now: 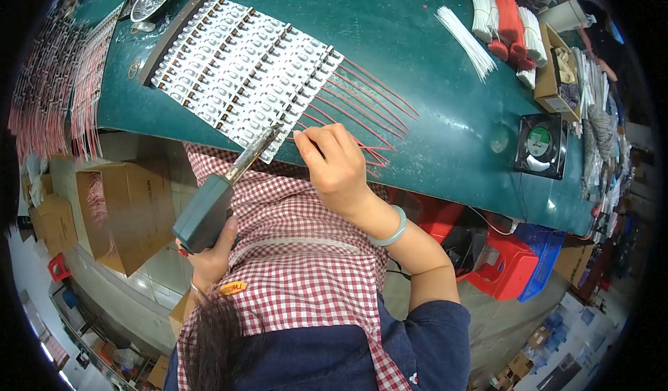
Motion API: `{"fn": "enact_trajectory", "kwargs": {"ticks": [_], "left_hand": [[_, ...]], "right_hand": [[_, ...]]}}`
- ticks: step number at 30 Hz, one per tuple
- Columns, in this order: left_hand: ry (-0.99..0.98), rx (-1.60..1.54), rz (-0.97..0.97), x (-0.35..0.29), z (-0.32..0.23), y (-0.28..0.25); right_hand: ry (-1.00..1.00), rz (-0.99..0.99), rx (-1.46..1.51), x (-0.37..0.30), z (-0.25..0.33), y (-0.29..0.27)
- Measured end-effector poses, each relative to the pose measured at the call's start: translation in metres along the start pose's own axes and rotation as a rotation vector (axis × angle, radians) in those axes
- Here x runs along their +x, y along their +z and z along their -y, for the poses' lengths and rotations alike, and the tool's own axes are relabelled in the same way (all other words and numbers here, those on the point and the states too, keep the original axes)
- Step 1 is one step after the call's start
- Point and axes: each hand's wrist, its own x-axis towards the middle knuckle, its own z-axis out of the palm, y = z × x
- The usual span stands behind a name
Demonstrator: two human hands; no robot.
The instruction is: The person solders wires to a circuit board using a soldering iron, sets the completed board aside, retrieves a new board and wires from stacks on the table, and solders the wires onto the new board.
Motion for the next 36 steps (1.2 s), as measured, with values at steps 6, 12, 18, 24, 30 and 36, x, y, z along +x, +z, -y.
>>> {"fn": "enact_trajectory", "kwargs": {"ticks": [6,12,18,24,30,36], "left_hand": [[-0.036,-0.054,0.021,0.002,-0.003,0.0],[-0.083,-0.043,0.079,0.003,-0.003,0.001],[-0.051,-0.008,0.11,0.005,-0.004,0.0],[-0.073,-0.041,0.068,-0.01,0.008,-0.007],[0.011,-0.049,-0.037,-0.003,0.004,-0.001],[-0.014,-0.018,-0.06,-0.011,0.004,-0.002]], "right_hand": [[0.035,0.012,0.011,0.003,0.003,0.0],[0.03,0.02,0.006,0.002,0.003,0.0],[0.024,0.028,-0.008,0.002,0.003,0.001],[0.026,0.032,-0.027,0.002,0.003,0.0],[0.037,0.037,-0.029,0.002,0.005,0.001],[0.067,-0.029,0.003,0.0,0.01,0.002]]}}
